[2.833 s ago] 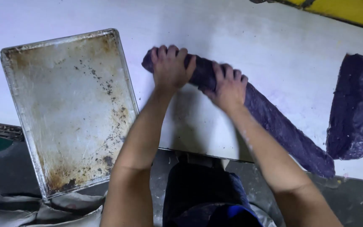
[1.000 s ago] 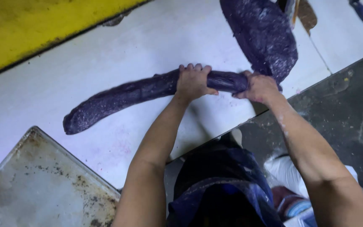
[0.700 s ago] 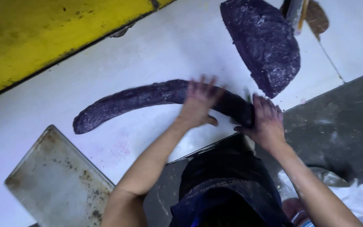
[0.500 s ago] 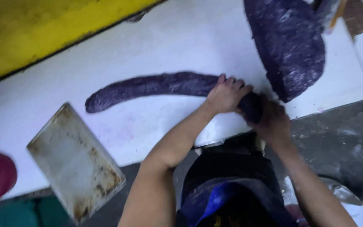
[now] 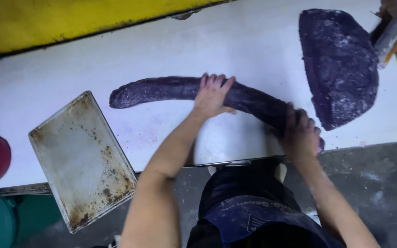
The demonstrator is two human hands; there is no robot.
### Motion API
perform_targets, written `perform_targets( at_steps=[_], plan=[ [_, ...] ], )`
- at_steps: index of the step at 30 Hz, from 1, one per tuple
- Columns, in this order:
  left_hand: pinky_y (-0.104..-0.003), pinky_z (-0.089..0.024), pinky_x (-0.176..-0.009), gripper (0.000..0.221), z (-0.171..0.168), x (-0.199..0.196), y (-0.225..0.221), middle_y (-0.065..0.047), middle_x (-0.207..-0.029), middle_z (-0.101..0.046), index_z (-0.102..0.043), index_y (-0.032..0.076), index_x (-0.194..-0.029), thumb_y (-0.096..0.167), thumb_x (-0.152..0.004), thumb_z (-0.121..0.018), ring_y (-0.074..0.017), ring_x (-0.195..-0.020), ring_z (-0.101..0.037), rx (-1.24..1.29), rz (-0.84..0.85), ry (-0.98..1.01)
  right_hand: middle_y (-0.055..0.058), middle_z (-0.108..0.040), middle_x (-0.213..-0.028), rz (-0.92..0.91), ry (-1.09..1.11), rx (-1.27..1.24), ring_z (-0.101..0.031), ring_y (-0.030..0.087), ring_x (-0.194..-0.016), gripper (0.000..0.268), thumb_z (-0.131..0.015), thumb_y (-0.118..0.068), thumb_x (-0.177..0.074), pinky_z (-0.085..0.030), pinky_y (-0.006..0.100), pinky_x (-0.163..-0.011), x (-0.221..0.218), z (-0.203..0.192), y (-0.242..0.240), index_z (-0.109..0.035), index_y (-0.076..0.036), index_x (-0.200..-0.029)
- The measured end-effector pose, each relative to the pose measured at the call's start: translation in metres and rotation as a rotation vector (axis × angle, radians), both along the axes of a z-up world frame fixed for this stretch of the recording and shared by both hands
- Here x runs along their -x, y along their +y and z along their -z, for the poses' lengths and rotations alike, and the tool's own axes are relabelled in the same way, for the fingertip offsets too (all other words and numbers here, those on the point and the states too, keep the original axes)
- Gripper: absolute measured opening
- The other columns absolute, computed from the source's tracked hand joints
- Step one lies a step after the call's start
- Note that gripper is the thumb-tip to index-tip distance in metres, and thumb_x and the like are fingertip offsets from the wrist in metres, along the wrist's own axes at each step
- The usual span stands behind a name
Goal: Shaping large pieces of purple dough into long logs and coiling them onto baking trays.
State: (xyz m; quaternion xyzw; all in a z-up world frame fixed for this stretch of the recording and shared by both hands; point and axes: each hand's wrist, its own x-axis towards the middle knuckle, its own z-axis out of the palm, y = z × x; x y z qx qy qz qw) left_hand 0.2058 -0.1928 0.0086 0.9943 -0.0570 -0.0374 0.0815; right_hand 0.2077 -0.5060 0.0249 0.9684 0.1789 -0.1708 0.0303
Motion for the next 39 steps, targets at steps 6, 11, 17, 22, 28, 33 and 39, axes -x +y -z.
perform_targets(
  at_steps=[6,11,17,22,28,33,39],
  plan=[
    [-0.061,-0.029,-0.108,0.116,0.019,-0.019,0.014,-0.011,-0.125,-0.06,-0.051,0.025,-0.141,0.081,-0.048,-0.091,-0.0332,-0.116,-0.053,0.065,-0.082,0.012,0.025,-0.054,-0.131,0.105,-0.052,-0.176,-0.057,0.051,-0.116,0.106,-0.066,-0.07,-0.075,-0.048,0.058,-0.095,-0.017,-0.013,0.015,-0.032,-0.025,-0.164],
    [-0.067,-0.015,-0.121,0.129,0.005,0.07,0.098,-0.019,-0.161,-0.038,-0.026,0.028,-0.163,0.079,-0.062,-0.088,-0.0437,-0.149,-0.029,0.023,-0.127,-0.222,0.023,-0.021,-0.17,-0.151,-0.172,-0.151,-0.01,0.046,-0.155,0.102,-0.04,-0.078,-0.085,-0.008,0.067,-0.12,0.025,-0.025,0.056,-0.019,-0.02,-0.167],
    [-0.063,-0.034,-0.108,0.108,0.037,0.03,0.138,-0.016,-0.128,-0.064,-0.055,0.023,-0.134,0.096,-0.057,-0.075,-0.0361,-0.114,-0.058,-0.076,-0.245,-0.249,0.023,-0.056,-0.125,-0.256,-0.342,0.035,-0.056,0.045,-0.108,0.097,-0.055,-0.079,-0.085,-0.045,0.055,-0.088,-0.042,0.015,0.135,-0.042,-0.02,-0.16],
    [-0.066,-0.012,-0.12,0.133,-0.002,0.089,0.179,-0.021,-0.163,-0.031,-0.012,0.025,-0.165,0.07,-0.068,-0.092,-0.0425,-0.151,-0.026,0.232,-0.232,-0.086,0.028,-0.04,-0.15,-0.267,-0.22,-0.137,-0.034,0.051,-0.135,0.105,-0.062,-0.072,-0.078,-0.027,0.066,-0.104,-0.027,-0.01,0.141,-0.032,-0.018,-0.163],
    [-0.07,-0.027,-0.11,0.114,0.032,0.122,0.252,-0.021,-0.145,-0.048,-0.04,0.02,-0.153,0.086,-0.07,-0.08,-0.0471,-0.132,-0.043,-0.031,-0.367,-0.214,0.025,-0.037,-0.154,-0.458,-0.36,-0.157,-0.031,0.048,-0.137,0.103,-0.055,-0.082,-0.086,-0.028,0.069,-0.109,-0.026,0.022,0.207,-0.029,-0.021,-0.165],
    [-0.066,-0.037,-0.101,0.101,0.009,0.089,0.275,-0.017,-0.128,-0.061,-0.054,0.021,-0.137,0.084,-0.064,-0.085,-0.0396,-0.115,-0.057,0.053,-0.35,-0.027,0.023,-0.049,-0.133,-0.379,-0.282,-0.014,-0.048,0.046,-0.113,0.107,-0.056,-0.087,-0.074,-0.034,0.057,-0.093,-0.043,-0.005,0.238,-0.041,-0.026,-0.161],
    [-0.069,-0.012,-0.119,0.113,-0.002,0.14,0.27,-0.021,-0.161,-0.039,-0.03,0.022,-0.163,0.072,-0.077,-0.083,-0.0466,-0.148,-0.03,0.056,-0.314,-0.21,0.011,-0.02,-0.172,-0.56,-0.414,-0.392,-0.009,0.039,-0.158,0.095,-0.066,-0.069,-0.098,-0.011,0.071,-0.124,0.014,0.007,0.262,-0.023,-0.019,-0.167]
  ],
)
